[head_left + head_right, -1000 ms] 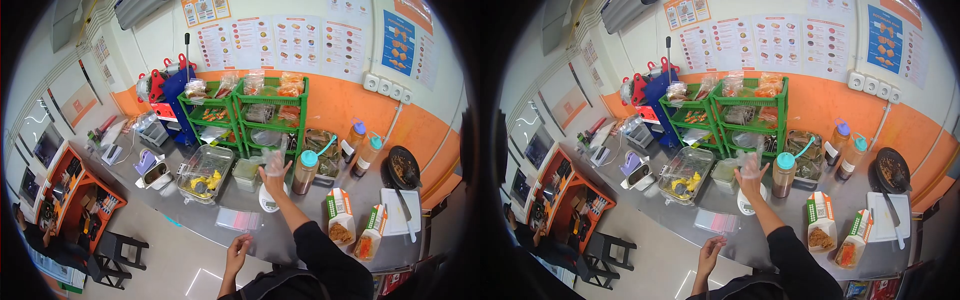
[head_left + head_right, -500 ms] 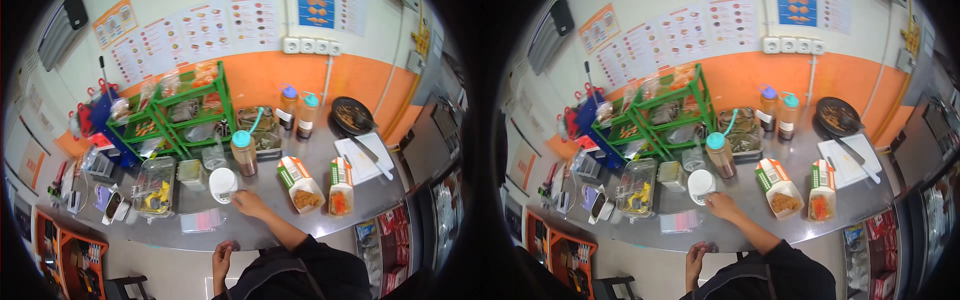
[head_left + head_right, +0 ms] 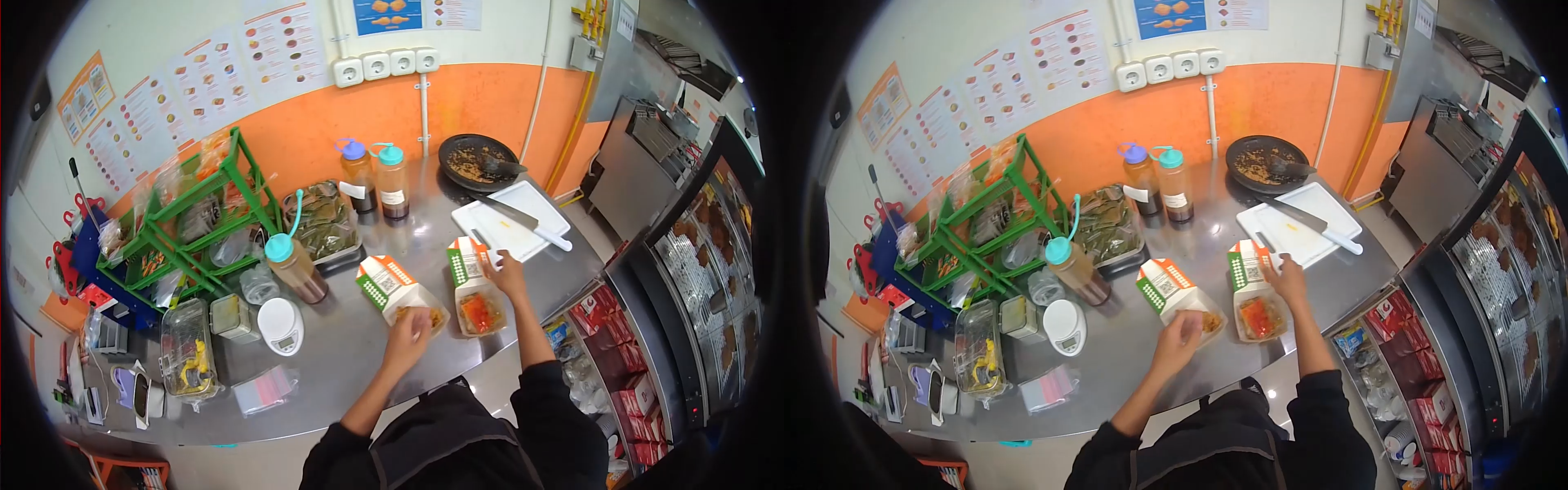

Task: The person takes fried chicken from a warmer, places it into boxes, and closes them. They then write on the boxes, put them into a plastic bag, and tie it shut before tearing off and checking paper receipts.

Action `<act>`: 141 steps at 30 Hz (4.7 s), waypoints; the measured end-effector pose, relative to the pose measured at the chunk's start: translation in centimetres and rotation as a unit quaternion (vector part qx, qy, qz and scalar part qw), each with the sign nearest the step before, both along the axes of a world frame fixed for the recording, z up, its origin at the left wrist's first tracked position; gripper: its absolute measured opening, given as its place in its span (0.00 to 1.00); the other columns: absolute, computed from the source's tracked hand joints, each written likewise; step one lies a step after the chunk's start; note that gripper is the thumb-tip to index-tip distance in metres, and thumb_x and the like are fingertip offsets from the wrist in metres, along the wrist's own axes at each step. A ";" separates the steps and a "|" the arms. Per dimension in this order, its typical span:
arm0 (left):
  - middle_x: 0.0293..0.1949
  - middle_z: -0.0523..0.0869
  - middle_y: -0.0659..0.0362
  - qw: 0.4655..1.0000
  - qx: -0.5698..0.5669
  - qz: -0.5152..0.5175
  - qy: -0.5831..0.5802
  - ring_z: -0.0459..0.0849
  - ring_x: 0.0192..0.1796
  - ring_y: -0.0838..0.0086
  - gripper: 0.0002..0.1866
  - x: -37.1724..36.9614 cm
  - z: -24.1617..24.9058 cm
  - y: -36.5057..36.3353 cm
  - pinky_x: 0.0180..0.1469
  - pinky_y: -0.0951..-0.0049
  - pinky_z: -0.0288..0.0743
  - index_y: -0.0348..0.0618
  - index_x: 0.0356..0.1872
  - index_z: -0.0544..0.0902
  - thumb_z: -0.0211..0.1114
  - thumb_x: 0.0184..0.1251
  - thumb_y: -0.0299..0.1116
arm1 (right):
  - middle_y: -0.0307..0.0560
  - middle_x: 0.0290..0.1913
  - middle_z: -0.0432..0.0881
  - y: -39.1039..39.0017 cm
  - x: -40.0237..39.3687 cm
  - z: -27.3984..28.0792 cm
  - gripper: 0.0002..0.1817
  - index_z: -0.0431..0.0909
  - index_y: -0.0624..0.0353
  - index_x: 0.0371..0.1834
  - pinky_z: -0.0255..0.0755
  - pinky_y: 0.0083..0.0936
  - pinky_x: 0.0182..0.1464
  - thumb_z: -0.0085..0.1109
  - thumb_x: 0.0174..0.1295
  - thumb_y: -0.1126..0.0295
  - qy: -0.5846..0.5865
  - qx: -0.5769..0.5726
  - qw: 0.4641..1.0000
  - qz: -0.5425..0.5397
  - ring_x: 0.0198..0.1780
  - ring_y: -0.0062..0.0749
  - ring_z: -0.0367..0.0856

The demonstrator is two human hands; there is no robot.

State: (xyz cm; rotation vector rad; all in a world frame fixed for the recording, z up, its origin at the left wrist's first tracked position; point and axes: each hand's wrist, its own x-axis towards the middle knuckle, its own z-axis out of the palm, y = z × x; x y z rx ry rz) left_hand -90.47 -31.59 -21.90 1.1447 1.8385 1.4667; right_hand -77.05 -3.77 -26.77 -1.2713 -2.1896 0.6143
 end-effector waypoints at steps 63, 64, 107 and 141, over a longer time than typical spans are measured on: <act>0.47 0.75 0.47 0.917 -0.005 0.392 0.072 0.76 0.52 0.54 0.35 16.7 -10.1 11.1 0.53 0.62 0.70 0.31 0.51 0.70 0.78 0.40 0.28 | 0.61 0.62 0.68 0.2 9.0 -2.9 0.21 0.71 0.63 0.44 0.63 0.47 0.64 0.63 0.45 0.74 0.101 0.240 0.831 0.491 0.65 0.57 0.66; 0.45 0.78 0.48 0.926 0.031 0.376 0.032 0.79 0.49 0.56 0.32 16.4 -9.8 11.3 0.50 0.64 0.73 0.32 0.49 0.71 0.78 0.41 0.28 | 0.61 0.62 0.68 0.1 9.2 -2.5 0.21 0.71 0.63 0.44 0.63 0.47 0.64 0.63 0.45 0.74 0.103 0.241 0.829 0.493 0.65 0.57 0.66; 0.24 0.80 0.59 0.916 0.012 0.317 0.245 0.79 0.25 0.67 0.07 14.5 -9.1 10.6 0.28 0.67 0.73 0.42 0.26 0.79 0.70 0.52 0.29 | 0.61 0.68 0.63 -1.4 9.1 -2.9 0.31 0.72 0.50 0.62 0.63 0.56 0.59 0.67 0.52 0.63 0.056 0.234 0.851 0.467 0.69 0.59 0.59; 0.37 0.83 0.43 0.890 -0.143 0.410 0.141 0.83 0.41 0.48 0.31 -7.8 -4.1 2.4 0.44 0.56 0.75 0.36 0.58 0.65 0.65 0.52 0.34 | 0.64 0.55 0.68 -8.4 -17.9 3.7 0.43 0.49 0.59 0.68 0.71 0.43 0.54 0.61 0.47 0.73 0.001 0.001 0.880 0.476 0.54 0.58 0.74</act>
